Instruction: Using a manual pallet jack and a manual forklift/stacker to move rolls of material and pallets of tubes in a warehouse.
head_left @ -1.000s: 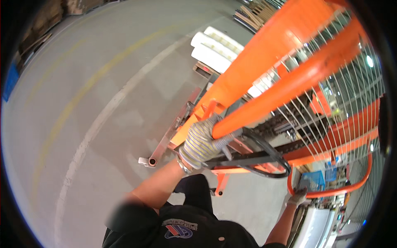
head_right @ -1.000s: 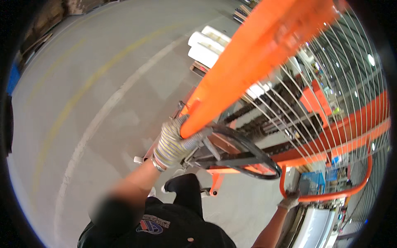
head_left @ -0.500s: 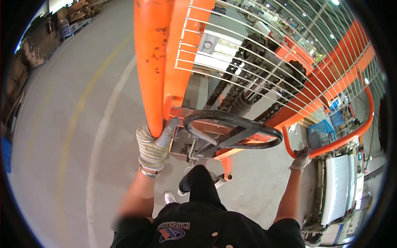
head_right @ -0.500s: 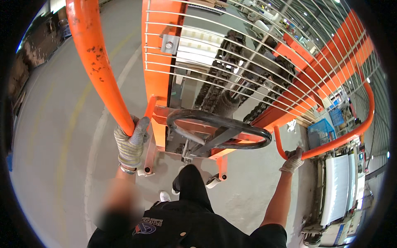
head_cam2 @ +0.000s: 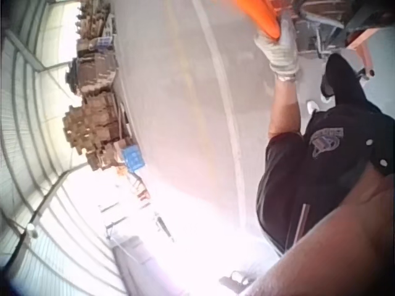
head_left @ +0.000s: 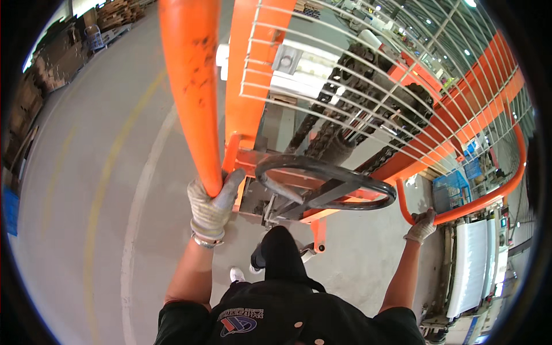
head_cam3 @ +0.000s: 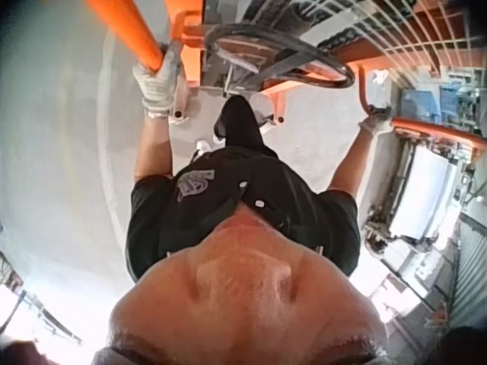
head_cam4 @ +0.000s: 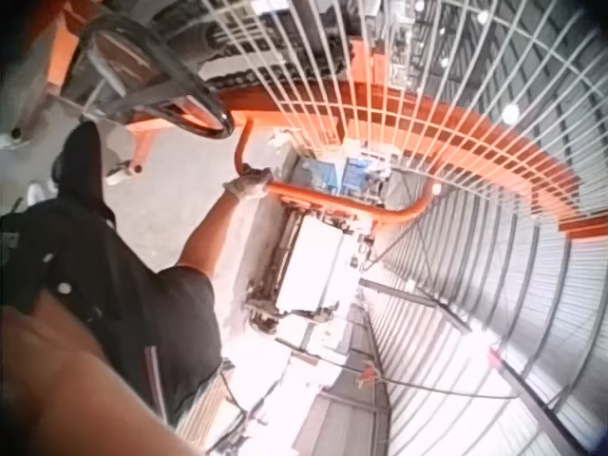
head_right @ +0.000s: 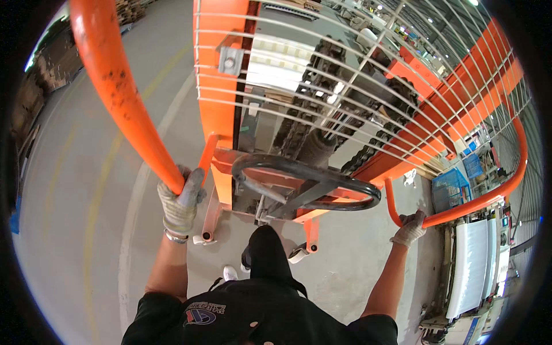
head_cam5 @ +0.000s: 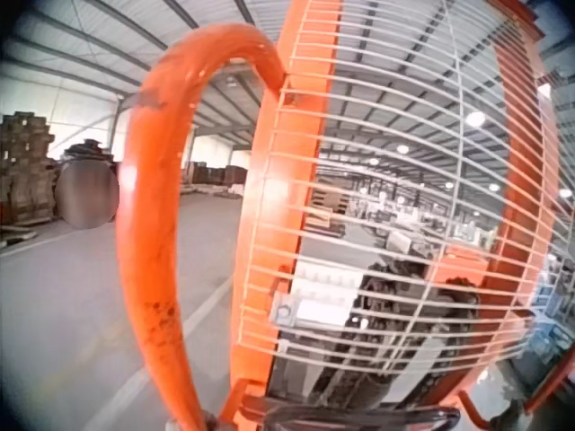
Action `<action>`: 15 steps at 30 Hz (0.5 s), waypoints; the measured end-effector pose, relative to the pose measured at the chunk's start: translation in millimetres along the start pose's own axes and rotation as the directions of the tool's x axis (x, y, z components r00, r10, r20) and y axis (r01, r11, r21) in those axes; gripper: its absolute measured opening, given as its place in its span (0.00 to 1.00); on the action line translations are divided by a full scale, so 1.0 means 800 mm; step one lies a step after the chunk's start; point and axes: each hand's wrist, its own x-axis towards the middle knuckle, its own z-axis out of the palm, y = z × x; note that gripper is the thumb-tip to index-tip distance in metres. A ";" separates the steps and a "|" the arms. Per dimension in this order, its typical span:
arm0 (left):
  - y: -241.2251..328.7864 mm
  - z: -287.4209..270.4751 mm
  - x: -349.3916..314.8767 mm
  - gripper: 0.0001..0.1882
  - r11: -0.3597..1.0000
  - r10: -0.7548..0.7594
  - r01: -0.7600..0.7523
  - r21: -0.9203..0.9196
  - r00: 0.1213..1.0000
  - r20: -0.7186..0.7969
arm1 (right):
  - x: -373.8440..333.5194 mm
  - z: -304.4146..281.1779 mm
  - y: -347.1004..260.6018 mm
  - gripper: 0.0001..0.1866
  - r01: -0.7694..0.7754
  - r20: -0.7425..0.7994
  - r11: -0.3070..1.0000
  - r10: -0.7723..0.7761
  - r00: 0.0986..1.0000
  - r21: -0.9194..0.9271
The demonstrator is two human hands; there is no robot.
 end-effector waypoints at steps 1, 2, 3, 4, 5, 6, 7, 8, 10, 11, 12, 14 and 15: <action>0.004 0.002 0.000 0.12 1.000 0.002 -0.002 0.008 1.000 0.010 | 0.001 0.003 -0.003 0.12 0.002 0.038 1.000 -0.002 0.999 0.008; 0.005 0.002 0.001 0.12 1.000 0.003 -0.003 0.010 1.000 0.000 | 0.002 0.004 -0.003 0.12 -0.001 0.048 1.000 0.001 0.999 0.009; 0.006 0.003 0.002 0.12 1.000 0.000 0.000 0.007 1.000 0.025 | 0.005 0.003 -0.002 0.13 -0.012 0.034 1.000 0.012 0.999 0.010; 0.006 0.003 0.005 0.11 1.000 -0.007 0.007 0.004 0.998 0.061 | 0.007 0.000 -0.002 0.13 -0.022 0.011 1.000 0.022 1.000 0.007; 0.001 0.003 0.007 0.11 0.998 0.047 -0.049 0.025 0.996 0.074 | 0.010 -0.002 -0.003 0.13 -0.041 0.050 0.998 0.039 0.998 0.038; 0.001 0.001 0.005 0.11 0.998 0.046 -0.049 0.026 0.996 0.082 | 0.010 -0.003 -0.002 0.13 -0.040 0.042 0.998 0.039 0.998 0.038; 0.001 0.000 0.001 0.11 0.999 0.024 -0.025 0.023 0.999 0.046 | 0.008 -0.003 -0.004 0.12 -0.040 0.038 0.999 0.039 0.999 0.027; 0.002 0.001 -0.003 0.11 1.000 0.001 -0.001 0.020 1.000 0.011 | 0.005 -0.002 -0.005 0.11 -0.038 0.031 0.999 0.038 0.999 0.017; 0.007 0.006 -0.009 0.12 1.000 -0.002 0.001 -0.026 1.000 -0.024 | 0.001 0.002 -0.001 0.11 0.001 0.009 1.000 -0.001 1.000 0.006; 0.006 0.006 -0.010 0.12 0.999 0.005 -0.007 -0.045 0.999 -0.037 | 0.003 -0.002 0.001 0.12 -0.016 0.034 1.000 0.016 0.999 0.000; 0.006 0.006 -0.009 0.12 0.998 0.012 -0.015 -0.062 0.999 -0.051 | 0.003 -0.004 0.003 0.12 -0.034 0.060 0.999 0.034 0.998 -0.007; -0.001 0.004 -0.009 0.13 0.998 0.043 -0.043 0.041 0.999 -0.017 | -0.006 -0.005 -0.007 0.12 -0.059 0.052 0.998 0.060 0.997 -0.023; -0.003 0.005 -0.006 0.12 0.997 0.072 -0.071 0.025 0.997 -0.027 | -0.008 0.004 -0.010 0.13 -0.020 0.030 1.000 0.020 0.999 0.013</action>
